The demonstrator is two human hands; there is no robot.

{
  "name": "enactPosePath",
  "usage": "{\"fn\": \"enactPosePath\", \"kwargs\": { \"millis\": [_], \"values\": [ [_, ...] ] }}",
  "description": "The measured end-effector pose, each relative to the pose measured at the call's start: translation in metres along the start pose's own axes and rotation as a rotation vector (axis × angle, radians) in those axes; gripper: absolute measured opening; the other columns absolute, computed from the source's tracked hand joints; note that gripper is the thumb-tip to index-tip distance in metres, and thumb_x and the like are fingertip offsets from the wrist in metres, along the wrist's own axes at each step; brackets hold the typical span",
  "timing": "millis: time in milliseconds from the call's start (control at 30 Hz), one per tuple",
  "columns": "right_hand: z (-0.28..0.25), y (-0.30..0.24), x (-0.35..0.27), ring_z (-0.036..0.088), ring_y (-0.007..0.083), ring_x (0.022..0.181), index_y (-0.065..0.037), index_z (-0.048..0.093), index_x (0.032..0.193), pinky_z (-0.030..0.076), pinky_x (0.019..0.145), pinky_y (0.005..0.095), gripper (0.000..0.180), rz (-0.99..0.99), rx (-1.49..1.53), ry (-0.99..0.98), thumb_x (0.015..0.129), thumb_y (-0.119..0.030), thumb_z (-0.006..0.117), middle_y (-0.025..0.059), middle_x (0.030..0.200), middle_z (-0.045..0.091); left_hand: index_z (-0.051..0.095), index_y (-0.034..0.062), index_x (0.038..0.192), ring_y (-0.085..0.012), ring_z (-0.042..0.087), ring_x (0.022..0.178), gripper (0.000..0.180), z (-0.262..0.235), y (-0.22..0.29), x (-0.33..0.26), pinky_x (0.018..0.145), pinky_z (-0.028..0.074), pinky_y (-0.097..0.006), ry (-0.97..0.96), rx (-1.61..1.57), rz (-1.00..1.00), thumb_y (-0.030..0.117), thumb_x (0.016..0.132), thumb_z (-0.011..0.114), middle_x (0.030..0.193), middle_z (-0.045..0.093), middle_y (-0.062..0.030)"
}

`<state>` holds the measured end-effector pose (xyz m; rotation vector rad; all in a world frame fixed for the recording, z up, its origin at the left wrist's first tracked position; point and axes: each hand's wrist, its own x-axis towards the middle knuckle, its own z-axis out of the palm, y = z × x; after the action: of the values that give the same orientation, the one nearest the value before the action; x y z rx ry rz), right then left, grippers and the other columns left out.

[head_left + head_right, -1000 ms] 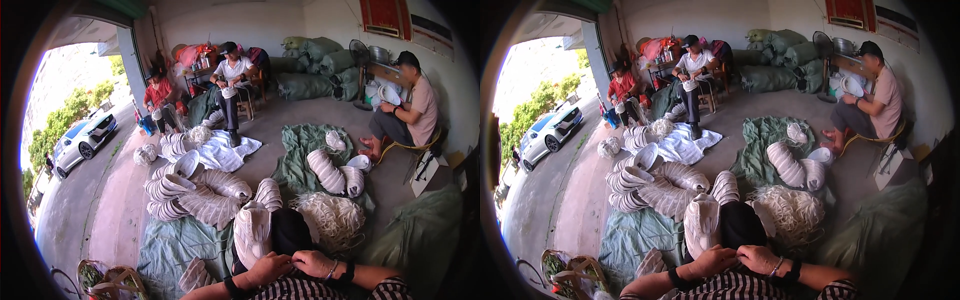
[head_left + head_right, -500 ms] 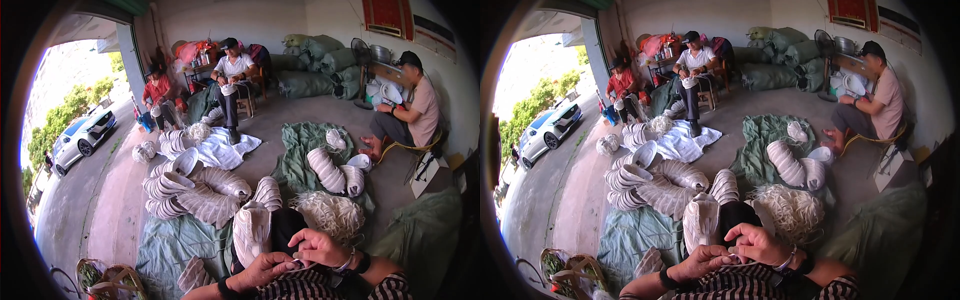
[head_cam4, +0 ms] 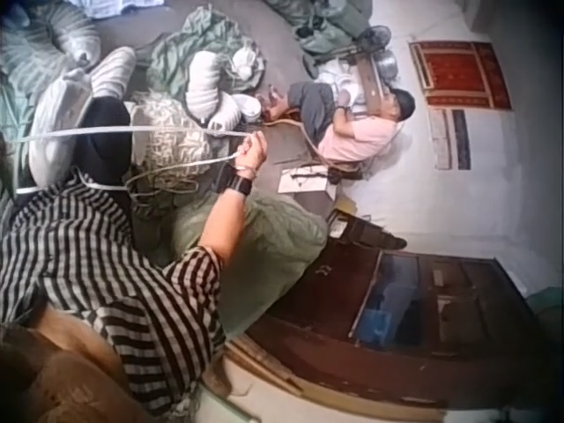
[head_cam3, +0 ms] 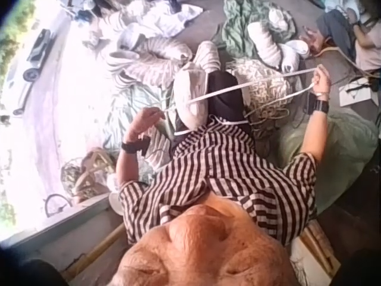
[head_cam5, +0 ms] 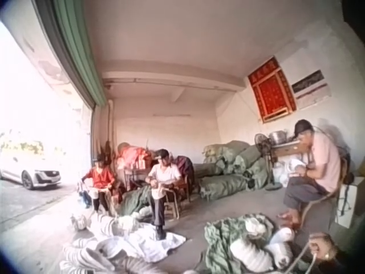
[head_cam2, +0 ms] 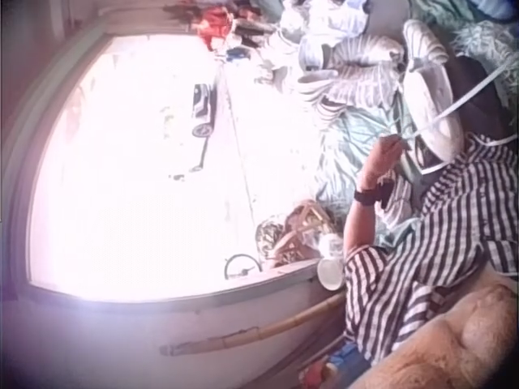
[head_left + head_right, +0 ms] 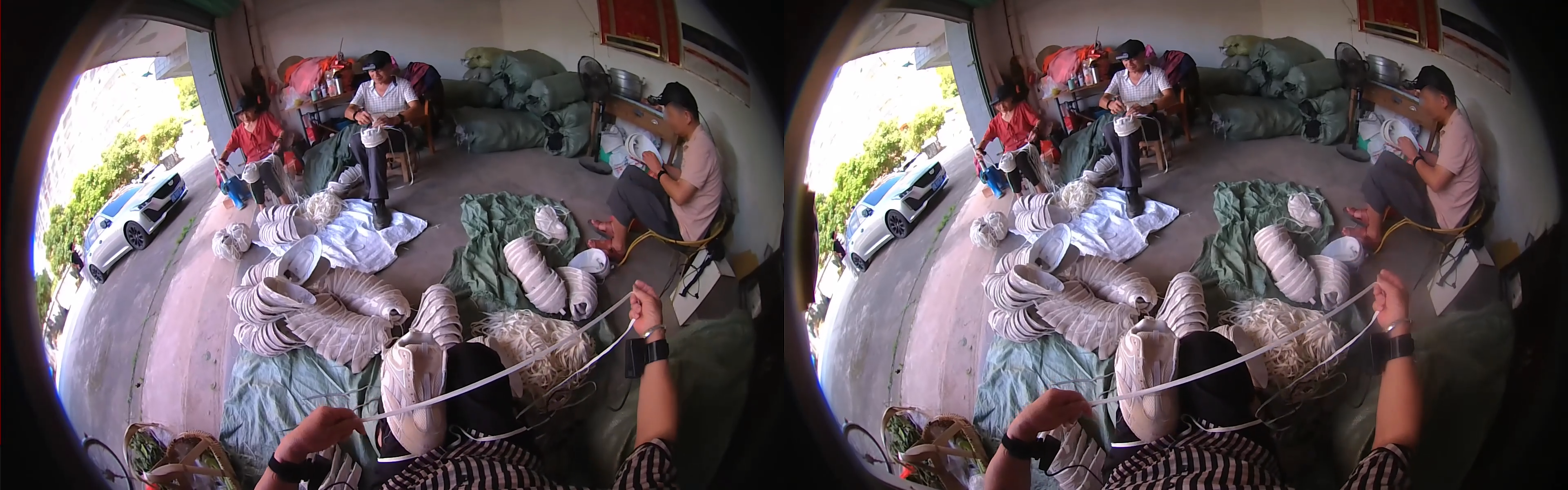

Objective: The recorder is threading laces into a white sneaker while sitting with other workers.

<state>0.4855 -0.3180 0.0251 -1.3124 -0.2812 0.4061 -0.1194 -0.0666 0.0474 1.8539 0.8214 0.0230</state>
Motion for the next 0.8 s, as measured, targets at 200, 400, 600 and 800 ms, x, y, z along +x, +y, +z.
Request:
{"fn": "enactPosePath", "kwargs": {
  "millis": [200, 400, 600, 800],
  "values": [
    [0.135, 0.091, -0.068, 0.063, 0.0152, 0.081, -0.001, 0.062, 0.097, 0.05, 0.073, 0.0268, 0.02, -0.205, -0.703, -0.671, 0.082, -0.014, 0.066, 0.0073, 0.089, 0.066, 0.067, 0.0035, 0.084, -0.021, 0.059, 0.058, 0.018, 0.05, 0.023, 0.045, 0.059, 0.048, -0.031, 0.09, 0.279, 0.279, 0.021, 0.086, 0.063, 0.068, 0.062, -0.012],
    [0.267, 0.098, -0.226, 0.055, 0.0124, 0.102, 0.0, 0.051, 0.121, 0.042, 0.089, 0.0264, 0.044, 0.131, -0.185, -1.384, 0.095, -0.036, 0.049, 0.0107, 0.107, 0.06, 0.066, 0.0093, 0.089, -0.0312, 0.063, 0.067, 0.018, 0.082, 0.053, 0.079, 0.059, 0.05, -0.037, 0.157, 0.49, 0.339, 0.026, 0.085, 0.06, 0.074, 0.065, -0.0119],
    [0.233, 0.1, -0.194, 0.064, 0.0317, 0.08, -0.006, 0.065, 0.098, 0.05, 0.07, 0.0362, 0.021, -0.2, -0.595, -1.573, 0.086, -0.021, 0.057, 0.0163, 0.088, 0.066, 0.059, 0.0045, 0.089, -0.0314, 0.06, 0.065, 0.009, 0.069, 0.039, 0.073, 0.06, 0.049, -0.036, -0.116, 0.231, 0.336, 0.013, 0.087, 0.055, 0.07, 0.059, -0.0116],
    [0.245, 0.094, -0.195, 0.059, 0.0146, 0.064, -0.001, 0.059, 0.104, 0.046, 0.063, 0.0276, 0.022, 0.146, -0.429, -1.597, 0.088, -0.015, 0.055, 0.0085, 0.069, 0.061, 0.062, 0.0017, 0.081, -0.0206, 0.058, 0.055, 0.018, 0.086, 0.051, 0.081, 0.054, 0.047, -0.031, 0.158, 0.349, 0.362, 0.019, 0.085, 0.064, 0.063, 0.057, -0.0112]
  ]
}}
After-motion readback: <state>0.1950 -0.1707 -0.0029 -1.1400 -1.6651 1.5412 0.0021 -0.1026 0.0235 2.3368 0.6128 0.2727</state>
